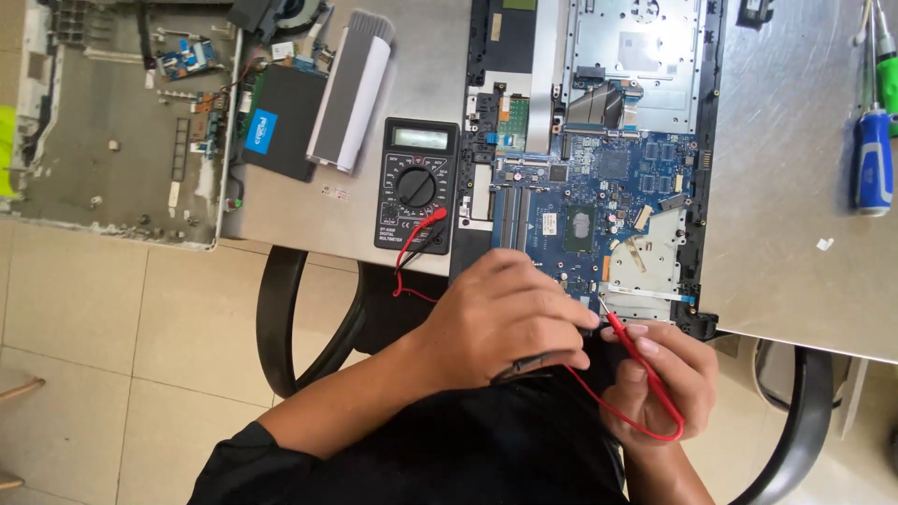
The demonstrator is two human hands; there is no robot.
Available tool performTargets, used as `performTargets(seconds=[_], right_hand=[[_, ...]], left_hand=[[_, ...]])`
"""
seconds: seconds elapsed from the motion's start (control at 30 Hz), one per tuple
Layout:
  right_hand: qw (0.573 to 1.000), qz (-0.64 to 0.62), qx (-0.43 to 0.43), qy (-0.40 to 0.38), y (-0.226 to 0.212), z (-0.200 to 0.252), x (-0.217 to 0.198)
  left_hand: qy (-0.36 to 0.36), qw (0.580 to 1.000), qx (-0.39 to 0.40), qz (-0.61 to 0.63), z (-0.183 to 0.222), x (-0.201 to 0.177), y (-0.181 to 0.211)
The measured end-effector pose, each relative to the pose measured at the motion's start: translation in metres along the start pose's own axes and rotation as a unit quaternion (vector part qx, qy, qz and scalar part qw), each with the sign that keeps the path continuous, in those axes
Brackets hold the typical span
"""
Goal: Testing a laptop motherboard with a digital multimeter and then soldering a component.
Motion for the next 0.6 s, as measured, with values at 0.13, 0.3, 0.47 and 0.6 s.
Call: performTargets(seconds=[0.13,0.3,0.47,0.6], right_hand=[[0.997,-0.030,-0.048,-0.045,-0.022,-0.006,0.011],[0.968,-0.066,-0.082,-0.228,-0.039,-0.018,0.031],[0.972,-0.100,-0.065,-0.201,-0.041,-0.021,0.013],[0.986,-0.105,-0.029,-0.125,-0.030,-0.029,-0.008]], left_hand=[[0.013,0.997,0.071,-0.034,0.011,0.005,0.035],[0.042,0.995,0.077,-0.055,0.026,0.014,0.062],[0.059,0.987,0.050,-0.144,0.041,0.010,0.071],[0.169,0.929,-0.096,-0.314,0.077,-0.021,0.038]])
Point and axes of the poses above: each hand's wrist, its own z-axis away from the middle knuckle, its own x-axis out of the palm, y = z × x, the point moved 7 cm from there along -z, towards the middle knuckle, and after that the axes turned 12 degrees about x, right-handed, at the moved point
